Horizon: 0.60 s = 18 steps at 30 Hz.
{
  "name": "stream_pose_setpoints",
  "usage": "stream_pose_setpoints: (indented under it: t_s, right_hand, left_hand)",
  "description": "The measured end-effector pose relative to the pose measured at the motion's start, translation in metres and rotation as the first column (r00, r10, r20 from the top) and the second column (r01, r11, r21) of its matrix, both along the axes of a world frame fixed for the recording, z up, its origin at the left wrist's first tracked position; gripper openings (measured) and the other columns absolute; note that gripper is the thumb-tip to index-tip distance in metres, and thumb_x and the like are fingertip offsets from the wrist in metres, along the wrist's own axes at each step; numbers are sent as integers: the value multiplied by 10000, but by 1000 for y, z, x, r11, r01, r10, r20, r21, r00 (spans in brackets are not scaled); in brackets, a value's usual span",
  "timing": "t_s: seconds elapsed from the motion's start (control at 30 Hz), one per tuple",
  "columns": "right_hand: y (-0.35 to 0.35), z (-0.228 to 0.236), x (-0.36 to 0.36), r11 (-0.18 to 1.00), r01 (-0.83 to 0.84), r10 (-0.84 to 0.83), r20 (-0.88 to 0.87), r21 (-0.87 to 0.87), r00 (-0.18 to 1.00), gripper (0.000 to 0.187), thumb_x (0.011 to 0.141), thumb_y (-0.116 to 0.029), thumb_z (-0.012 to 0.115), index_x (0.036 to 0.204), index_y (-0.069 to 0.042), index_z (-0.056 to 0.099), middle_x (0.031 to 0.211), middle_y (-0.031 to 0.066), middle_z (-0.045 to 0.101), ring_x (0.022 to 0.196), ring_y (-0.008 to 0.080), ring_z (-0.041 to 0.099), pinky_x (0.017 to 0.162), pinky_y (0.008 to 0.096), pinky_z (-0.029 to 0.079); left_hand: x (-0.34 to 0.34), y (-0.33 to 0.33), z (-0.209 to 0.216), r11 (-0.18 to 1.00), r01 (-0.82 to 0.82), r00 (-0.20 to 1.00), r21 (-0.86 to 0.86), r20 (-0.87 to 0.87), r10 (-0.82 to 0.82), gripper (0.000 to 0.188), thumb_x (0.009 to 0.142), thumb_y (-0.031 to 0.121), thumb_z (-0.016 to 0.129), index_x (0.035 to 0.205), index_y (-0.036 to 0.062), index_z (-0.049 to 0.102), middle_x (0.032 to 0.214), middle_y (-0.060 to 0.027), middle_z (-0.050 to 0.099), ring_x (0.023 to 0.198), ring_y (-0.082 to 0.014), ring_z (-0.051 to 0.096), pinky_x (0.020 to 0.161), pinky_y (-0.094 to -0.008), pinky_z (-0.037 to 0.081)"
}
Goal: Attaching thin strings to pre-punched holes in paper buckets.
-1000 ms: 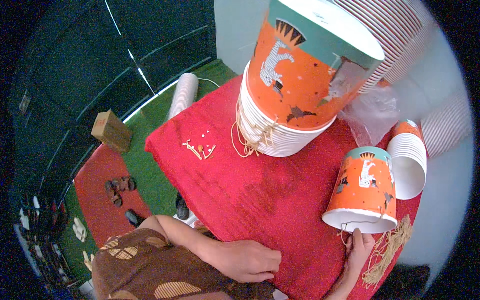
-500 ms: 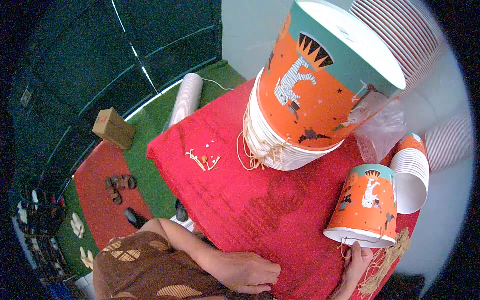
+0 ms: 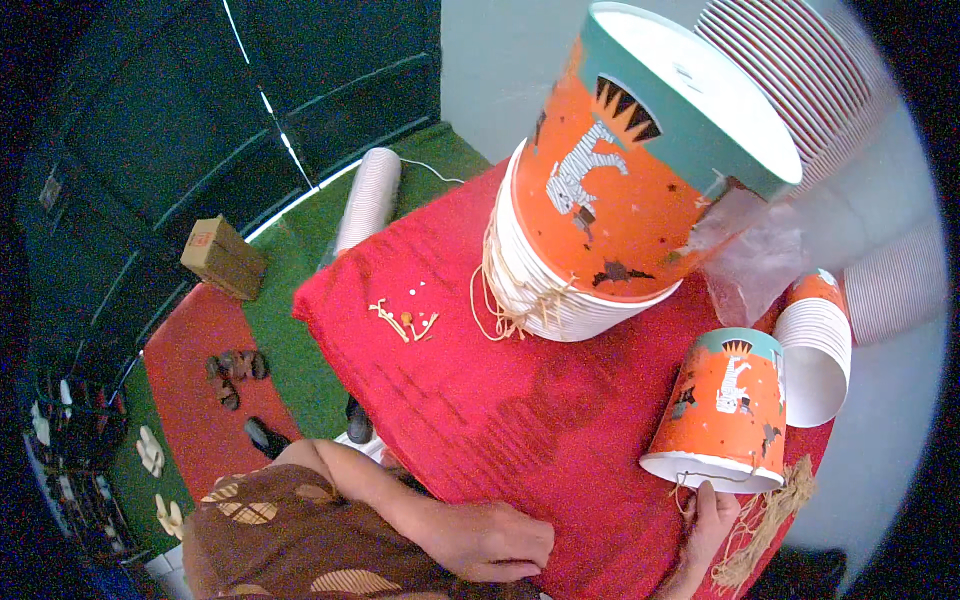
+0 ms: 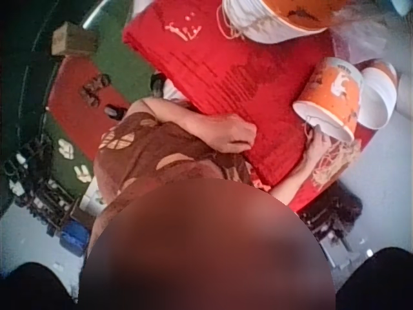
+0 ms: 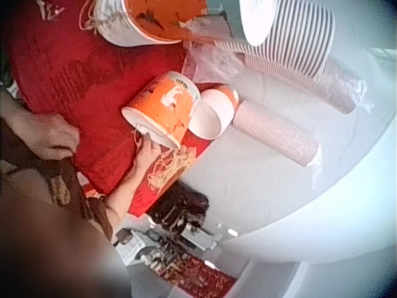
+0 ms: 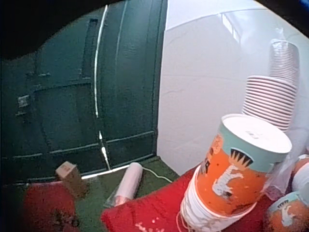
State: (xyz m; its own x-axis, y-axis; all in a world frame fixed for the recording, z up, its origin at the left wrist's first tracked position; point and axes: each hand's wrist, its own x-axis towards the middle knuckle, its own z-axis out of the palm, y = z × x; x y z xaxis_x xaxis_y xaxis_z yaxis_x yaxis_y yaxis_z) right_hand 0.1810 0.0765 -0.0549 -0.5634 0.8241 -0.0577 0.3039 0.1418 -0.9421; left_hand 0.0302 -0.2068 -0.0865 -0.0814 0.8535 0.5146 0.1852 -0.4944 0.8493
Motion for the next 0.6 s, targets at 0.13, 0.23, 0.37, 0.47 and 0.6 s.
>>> stream_pose_setpoints:
  t_s: [0.13,0.23,0.37,0.47,0.6]
  right_hand:
    - [6,1,4,998,-58,54,111,36,992,275,927,-124,561,663,-51,584,524,-12,493,434,50,374,429,230,250]
    - [2,4,-2,999,-39,39,66,0,997,278,924,-127,571,654,-60,571,524,-17,490,435,54,369,429,234,242]
    - [4,4,0,997,-78,77,64,5,995,243,927,-125,568,695,-55,587,534,-22,482,446,53,368,433,234,242]
    - [-2,6,-4,999,-53,53,35,2,998,235,929,-123,566,706,-52,589,540,-21,483,454,54,374,437,233,246]
    - [-1,0,-3,999,-50,50,3,12,999,244,933,-120,561,700,-50,581,547,-17,492,463,62,390,455,234,275]
  left_hand:
    - [-43,-22,36,946,281,795,161,513,-323,146,929,64,563,1022,-42,602,1051,-158,586,909,-273,590,753,-339,476]
    - [-64,-37,62,853,389,553,349,652,-519,210,911,28,570,1095,-70,597,1089,-198,560,915,-236,563,760,-307,453]
    - [-34,-22,69,768,258,294,587,709,-641,207,912,62,600,1051,-89,618,1047,-213,576,816,-223,571,686,-304,456]
    - [-49,-25,71,724,289,343,626,638,-689,289,930,137,622,1062,-121,623,1035,-252,596,763,-235,596,634,-306,474]
    - [-60,-27,92,742,480,411,469,626,-662,298,916,130,643,1043,-138,617,1006,-240,603,781,-231,599,648,-312,477]
